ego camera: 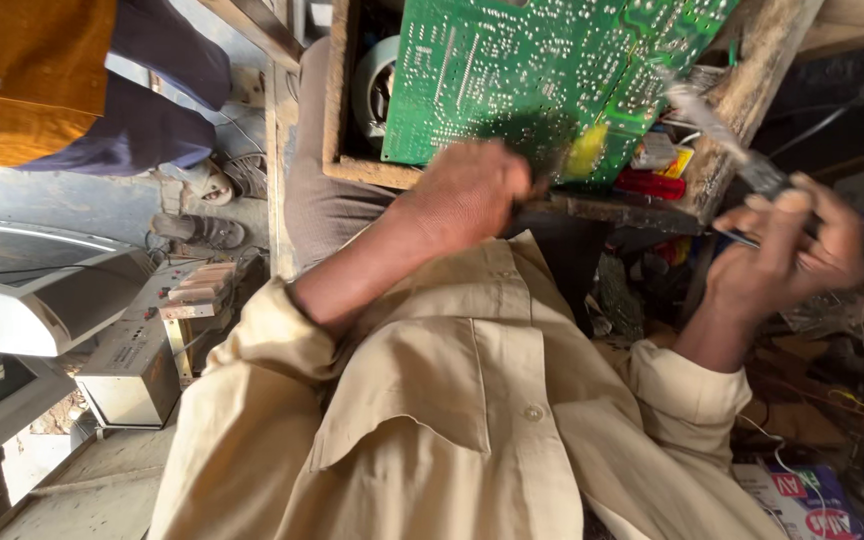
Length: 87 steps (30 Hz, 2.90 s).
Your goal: The person uses a soldering iron and a yellow-handled tool to work on a green circuit board. They repeatedly apply the soldering iron to various points on the board while using the other tool to assist.
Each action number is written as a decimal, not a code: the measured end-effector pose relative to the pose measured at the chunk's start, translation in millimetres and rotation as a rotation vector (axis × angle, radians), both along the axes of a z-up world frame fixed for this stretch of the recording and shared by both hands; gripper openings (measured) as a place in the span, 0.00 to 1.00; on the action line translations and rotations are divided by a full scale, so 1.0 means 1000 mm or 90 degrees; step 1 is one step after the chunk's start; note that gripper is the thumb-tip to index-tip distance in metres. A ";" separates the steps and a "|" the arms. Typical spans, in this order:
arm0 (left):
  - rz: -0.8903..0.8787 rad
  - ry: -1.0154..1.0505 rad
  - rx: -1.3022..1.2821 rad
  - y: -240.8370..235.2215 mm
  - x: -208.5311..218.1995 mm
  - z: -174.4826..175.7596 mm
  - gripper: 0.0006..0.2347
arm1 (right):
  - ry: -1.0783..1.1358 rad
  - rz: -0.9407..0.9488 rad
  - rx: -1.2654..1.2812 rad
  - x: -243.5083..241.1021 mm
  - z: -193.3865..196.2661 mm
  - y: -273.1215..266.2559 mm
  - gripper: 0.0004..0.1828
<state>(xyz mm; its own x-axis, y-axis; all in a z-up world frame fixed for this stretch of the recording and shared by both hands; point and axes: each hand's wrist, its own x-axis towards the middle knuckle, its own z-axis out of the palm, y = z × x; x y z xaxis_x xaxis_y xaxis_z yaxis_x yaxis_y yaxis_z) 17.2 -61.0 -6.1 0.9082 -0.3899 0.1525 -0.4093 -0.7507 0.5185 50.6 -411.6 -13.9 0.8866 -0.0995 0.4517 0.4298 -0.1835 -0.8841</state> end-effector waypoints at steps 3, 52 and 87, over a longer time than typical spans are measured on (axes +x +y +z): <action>-0.056 0.185 -0.092 0.002 -0.003 0.010 0.07 | 0.032 0.009 -0.022 0.000 0.003 0.012 0.08; 0.406 -0.125 -0.435 0.067 -0.021 0.000 0.18 | 0.100 0.059 -0.250 0.031 0.065 0.034 0.06; 0.120 -0.198 0.126 -0.020 0.021 -0.006 0.31 | 0.102 0.036 -0.110 0.031 0.016 0.020 0.11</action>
<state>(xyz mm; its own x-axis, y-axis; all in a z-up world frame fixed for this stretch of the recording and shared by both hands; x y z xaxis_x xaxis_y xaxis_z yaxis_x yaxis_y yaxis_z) 37.8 -81.3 -12.5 0.8889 -0.2710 0.3694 -0.3698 -0.9004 0.2293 81.9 -391.8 2.3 0.9503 0.0193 0.3108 0.3006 -0.3180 -0.8992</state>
